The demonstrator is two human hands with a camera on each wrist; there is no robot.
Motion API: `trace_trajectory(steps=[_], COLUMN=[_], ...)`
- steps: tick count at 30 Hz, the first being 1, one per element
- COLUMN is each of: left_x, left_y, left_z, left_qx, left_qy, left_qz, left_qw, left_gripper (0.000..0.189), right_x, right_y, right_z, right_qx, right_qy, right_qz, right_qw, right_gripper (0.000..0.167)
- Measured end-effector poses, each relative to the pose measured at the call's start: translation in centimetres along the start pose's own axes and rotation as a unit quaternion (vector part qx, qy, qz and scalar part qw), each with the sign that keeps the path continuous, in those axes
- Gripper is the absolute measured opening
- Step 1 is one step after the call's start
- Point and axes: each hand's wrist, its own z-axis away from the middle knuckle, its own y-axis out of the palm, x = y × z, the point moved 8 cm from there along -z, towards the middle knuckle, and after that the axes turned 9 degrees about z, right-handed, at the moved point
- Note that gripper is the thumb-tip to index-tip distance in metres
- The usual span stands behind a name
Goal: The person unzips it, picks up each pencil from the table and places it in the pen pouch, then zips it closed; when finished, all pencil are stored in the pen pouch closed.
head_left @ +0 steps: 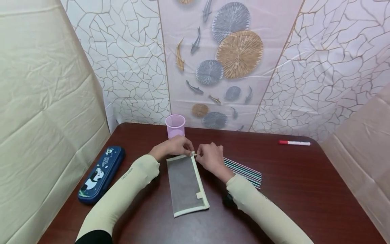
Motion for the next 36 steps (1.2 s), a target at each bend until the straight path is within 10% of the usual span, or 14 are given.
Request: trace_trajectory(steps=[11, 28, 36], left_x=[0.0, -2.8, -1.9], left_y=[-0.6, -1.3, -2.2], left_z=[0.0, -0.7, -0.7], left_qx=[0.002, -0.099, -0.144], left_qy=[-0.019, 0.039, 0.013], left_qz=[0.032, -0.157, -0.197], left_qw=[0.9993, 0.9818, 0.9696], left_gripper=[0.005, 0.005, 0.010], right_x=[2.1, 3.9, 4.8], right_y=[-1.3, -3.8, -4.4], right_z=[1.2, 8.4, 12.9], right_qx=[-0.029, -0.092, -0.109], right_qy=[-0.092, -0.187, -0.240], right_qz=[0.074, 0.154, 0.157], right_qw=[0.9926, 0.9658, 0.9517], right_gripper=[0.016, 0.018, 0.020])
